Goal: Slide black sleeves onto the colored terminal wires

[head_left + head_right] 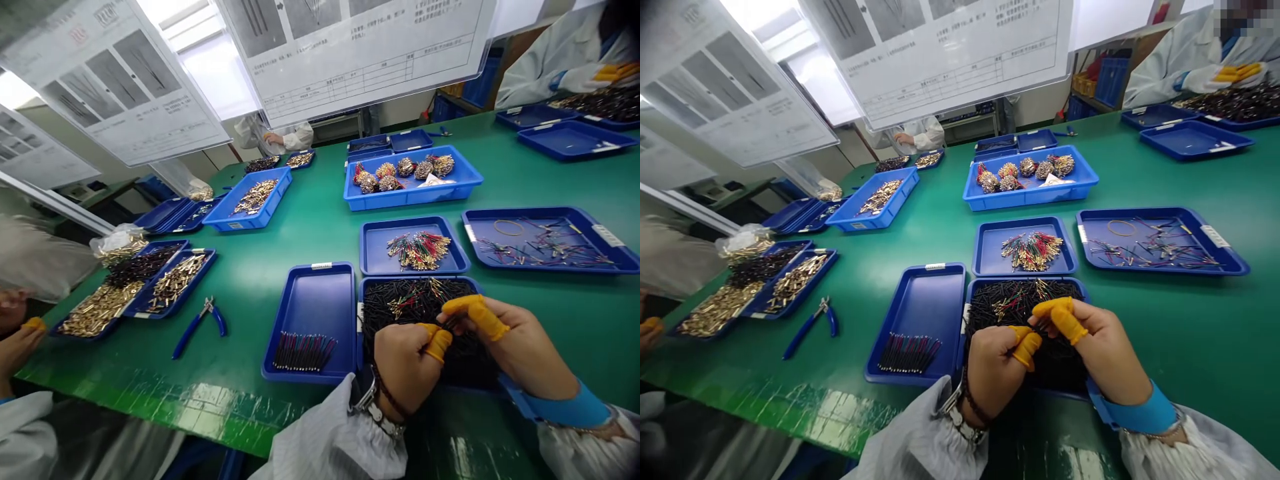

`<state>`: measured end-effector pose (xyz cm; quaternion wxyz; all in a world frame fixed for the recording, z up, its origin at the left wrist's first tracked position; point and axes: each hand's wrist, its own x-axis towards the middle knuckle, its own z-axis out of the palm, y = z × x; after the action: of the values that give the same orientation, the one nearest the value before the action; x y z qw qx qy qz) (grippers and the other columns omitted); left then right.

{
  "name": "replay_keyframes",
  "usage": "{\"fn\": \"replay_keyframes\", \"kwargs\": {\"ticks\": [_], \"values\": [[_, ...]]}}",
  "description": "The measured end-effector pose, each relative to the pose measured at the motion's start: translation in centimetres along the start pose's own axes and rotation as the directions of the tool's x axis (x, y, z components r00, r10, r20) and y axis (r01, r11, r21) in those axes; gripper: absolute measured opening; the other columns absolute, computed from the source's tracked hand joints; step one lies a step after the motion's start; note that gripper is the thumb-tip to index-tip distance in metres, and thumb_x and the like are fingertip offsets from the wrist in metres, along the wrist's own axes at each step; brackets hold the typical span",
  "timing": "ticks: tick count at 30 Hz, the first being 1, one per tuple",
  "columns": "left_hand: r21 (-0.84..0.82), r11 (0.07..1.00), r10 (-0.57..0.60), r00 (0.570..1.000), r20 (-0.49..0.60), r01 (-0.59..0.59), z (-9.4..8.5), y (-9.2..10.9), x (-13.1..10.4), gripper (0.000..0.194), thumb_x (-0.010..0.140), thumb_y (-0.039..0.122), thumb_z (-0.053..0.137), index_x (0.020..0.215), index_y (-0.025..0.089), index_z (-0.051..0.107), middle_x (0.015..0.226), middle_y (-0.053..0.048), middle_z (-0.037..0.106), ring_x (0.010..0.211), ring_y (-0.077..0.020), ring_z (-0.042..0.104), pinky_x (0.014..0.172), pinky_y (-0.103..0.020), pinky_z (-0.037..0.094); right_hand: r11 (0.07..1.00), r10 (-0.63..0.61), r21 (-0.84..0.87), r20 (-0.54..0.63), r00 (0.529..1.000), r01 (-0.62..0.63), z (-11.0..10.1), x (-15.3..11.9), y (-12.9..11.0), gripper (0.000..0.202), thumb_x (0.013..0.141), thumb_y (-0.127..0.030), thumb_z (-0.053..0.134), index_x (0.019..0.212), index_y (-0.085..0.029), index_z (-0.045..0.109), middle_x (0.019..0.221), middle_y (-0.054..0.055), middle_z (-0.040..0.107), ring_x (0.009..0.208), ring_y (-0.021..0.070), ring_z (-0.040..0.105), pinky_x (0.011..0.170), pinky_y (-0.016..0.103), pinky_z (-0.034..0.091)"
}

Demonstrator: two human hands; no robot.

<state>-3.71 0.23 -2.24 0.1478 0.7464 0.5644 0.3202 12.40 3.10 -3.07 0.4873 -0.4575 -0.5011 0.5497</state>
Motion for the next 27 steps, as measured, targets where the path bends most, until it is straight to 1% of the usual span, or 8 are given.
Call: {"fn": "replay_keyframes", "kwargs": {"ticks": [2,4,7,10,14,18,22,27], "values": [[-0.056,0.998,-0.016,1.0,0.001,0.016,-0.1,0.0,0.0,0.04,0.084,0.036,0.054,0.049,0.018,0.059,0.049,0.0,0.059,0.046,-0.0099,0.051,0.047,-0.024,0.033,1.0,0.024,0.009,0.09,0.996,-0.025,-0.1,0.0,-0.2,0.03,0.079,-0.043,0.061,0.098,-0.022,0.069,0.094,0.011,0.069,0.083,0.0249,0.062,0.07,0.034,0.051],[-0.112,0.993,-0.024,1.0,-0.01,0.023,-0.3,0.0,0.0,0.042,0.086,0.04,0.051,0.052,0.018,0.061,0.051,0.0,0.061,0.048,-0.0103,0.052,0.049,-0.023,0.036,0.999,0.014,0.03,0.071,0.997,-0.016,-0.1,-0.1,-0.6,0.031,0.077,-0.042,0.064,0.101,-0.023,0.067,0.097,0.01,0.067,0.086,0.0245,0.061,0.073,0.034,0.051],[-0.145,0.989,-0.02,0.999,-0.043,0.014,-0.5,0.0,-0.1,0.047,0.087,0.048,0.045,0.056,0.017,0.064,0.053,-0.002,0.063,0.05,-0.0119,0.054,0.051,-0.024,0.037,1.0,0.023,0.011,-0.001,1.0,-0.023,0.3,-0.2,-1.1,0.021,0.07,-0.036,0.071,0.086,-0.022,0.069,0.081,0.007,0.067,0.074,0.021,0.062,0.066,0.03,0.051],[-0.138,0.99,0.002,0.997,-0.072,-0.012,-0.6,0.0,-0.2,0.053,0.088,0.051,0.039,0.055,0.017,0.063,0.052,-0.003,0.062,0.05,-0.0126,0.054,0.051,-0.024,0.037,0.999,0.036,-0.024,0.02,0.999,-0.036,1.2,-0.5,-1.4,0.017,0.068,-0.035,0.073,0.073,-0.02,0.066,0.065,0.003,0.062,0.06,0.0171,0.058,0.054,0.026,0.049],[-0.085,0.996,0.024,0.994,-0.108,-0.033,-0.7,0.0,-0.3,0.054,0.088,0.052,0.038,0.053,0.018,0.06,0.048,-0.003,0.059,0.047,-0.0121,0.051,0.048,-0.024,0.035,1.0,-0.009,-0.017,0.003,1.0,0.009,2.2,-0.7,-1.3,0.017,0.072,-0.036,0.068,0.071,-0.02,0.063,0.063,0.002,0.06,0.058,0.0158,0.056,0.052,0.025,0.047],[-0.047,0.995,0.079,0.994,-0.07,-0.083,-0.8,0.1,-0.2,0.047,0.089,0.046,0.042,0.056,0.017,0.06,0.05,-0.002,0.059,0.048,-0.0126,0.051,0.047,-0.024,0.034,0.999,-0.012,0.04,-0.057,0.998,0.015,2.4,-0.6,-0.8,0.016,0.07,-0.034,0.07,0.072,-0.02,0.063,0.063,0.0,0.058,0.059,0.0153,0.054,0.053,0.024,0.046],[-0.047,0.993,0.105,0.993,-0.059,-0.108,-0.9,0.1,-0.3,0.045,0.09,0.038,0.042,0.054,0.017,0.057,0.049,-0.002,0.057,0.048,-0.0116,0.049,0.047,-0.023,0.033,0.972,0.026,0.232,0.02,0.999,-0.03,2.4,-0.3,-0.2,0.017,0.069,-0.033,0.072,0.078,-0.021,0.064,0.073,0.001,0.058,0.069,0.0156,0.054,0.062,0.025,0.046],[-0.048,0.992,0.111,0.989,-0.099,-0.116,-0.9,0.1,-0.3,0.051,0.087,0.049,0.043,0.05,0.016,0.054,0.046,-0.001,0.053,0.046,-0.011,0.045,0.047,-0.023,0.031,0.902,0.106,0.398,0.175,0.979,-0.169,2.9,-0.5,-0.6,0.02,0.068,-0.034,0.073,0.077,-0.018,0.064,0.07,0.0,0.053,0.062,0.0128,0.048,0.057,0.025,0.041]]}}
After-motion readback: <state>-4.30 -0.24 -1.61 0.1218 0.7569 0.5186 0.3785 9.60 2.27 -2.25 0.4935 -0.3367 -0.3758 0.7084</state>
